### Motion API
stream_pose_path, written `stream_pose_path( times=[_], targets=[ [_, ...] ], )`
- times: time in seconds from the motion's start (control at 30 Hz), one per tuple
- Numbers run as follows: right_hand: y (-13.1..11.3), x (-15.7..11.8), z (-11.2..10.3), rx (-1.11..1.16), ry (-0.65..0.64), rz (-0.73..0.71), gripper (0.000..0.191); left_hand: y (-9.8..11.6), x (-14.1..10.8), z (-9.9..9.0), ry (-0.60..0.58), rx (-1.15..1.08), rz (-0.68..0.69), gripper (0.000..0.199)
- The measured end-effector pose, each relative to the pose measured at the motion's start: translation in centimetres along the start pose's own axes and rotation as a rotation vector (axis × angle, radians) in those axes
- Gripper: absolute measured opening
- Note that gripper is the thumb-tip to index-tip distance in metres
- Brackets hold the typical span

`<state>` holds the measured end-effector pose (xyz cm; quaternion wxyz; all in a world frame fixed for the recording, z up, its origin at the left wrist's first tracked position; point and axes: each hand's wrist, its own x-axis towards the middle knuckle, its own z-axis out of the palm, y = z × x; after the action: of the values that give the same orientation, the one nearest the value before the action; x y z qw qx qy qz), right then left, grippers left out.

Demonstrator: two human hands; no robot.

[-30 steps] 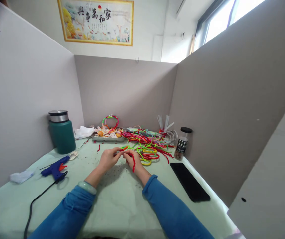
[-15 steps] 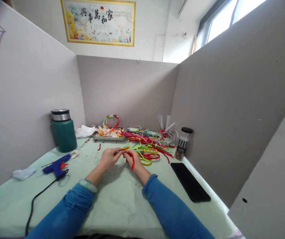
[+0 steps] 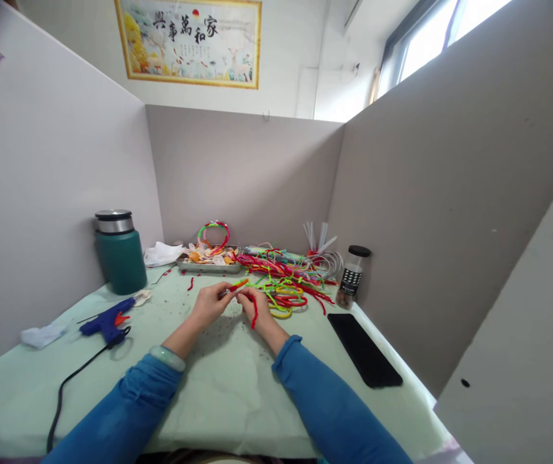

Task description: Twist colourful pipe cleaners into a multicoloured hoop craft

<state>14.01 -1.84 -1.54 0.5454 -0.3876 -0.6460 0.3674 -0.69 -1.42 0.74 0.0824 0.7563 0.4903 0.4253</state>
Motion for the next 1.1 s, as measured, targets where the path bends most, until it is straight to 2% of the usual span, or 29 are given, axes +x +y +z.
stream_pose_path(
  times=[0.17,0.3,0.67,0.77,0.93,1.03,1.1],
  targets=[
    [-0.5,-0.1,-0.1,-0.025,0.003,-0.028,0.026,-0.1,0.1,0.1,0.076,-0.065,-0.015,0.02],
    [-0.6,-0.1,-0.2,-0.016,-0.007,-0.037,0.026,-0.2,0.2,0.1,0.072,-0.075,0.017,0.013],
    [-0.4,0.2,0.5,-0.015,0.042,-0.025,0.019,-0.5,0.4,0.3,0.086,-0.061,0.052,0.012],
    [0.1,0.4,0.7,-0.023,0.047,-0.044,0.019,-0.7,0.5,0.5,0.114,-0.037,0.097,0.012],
    [1.6,0.8,0.3,-0.169,0.048,-0.207,0.015,-1.1,0.5,0.3,0.146,0.015,0.189,0.018],
    [2.5,1.2,-0.4,-0.378,0.172,-0.315,0.019,-1.0,0.4,0.0,0.157,0.104,0.188,0.021],
    [2.7,1.4,-0.9,-0.44,0.242,-0.333,0.02,-0.9,0.4,-0.2,0.163,0.189,0.187,0.025]
  ],
)
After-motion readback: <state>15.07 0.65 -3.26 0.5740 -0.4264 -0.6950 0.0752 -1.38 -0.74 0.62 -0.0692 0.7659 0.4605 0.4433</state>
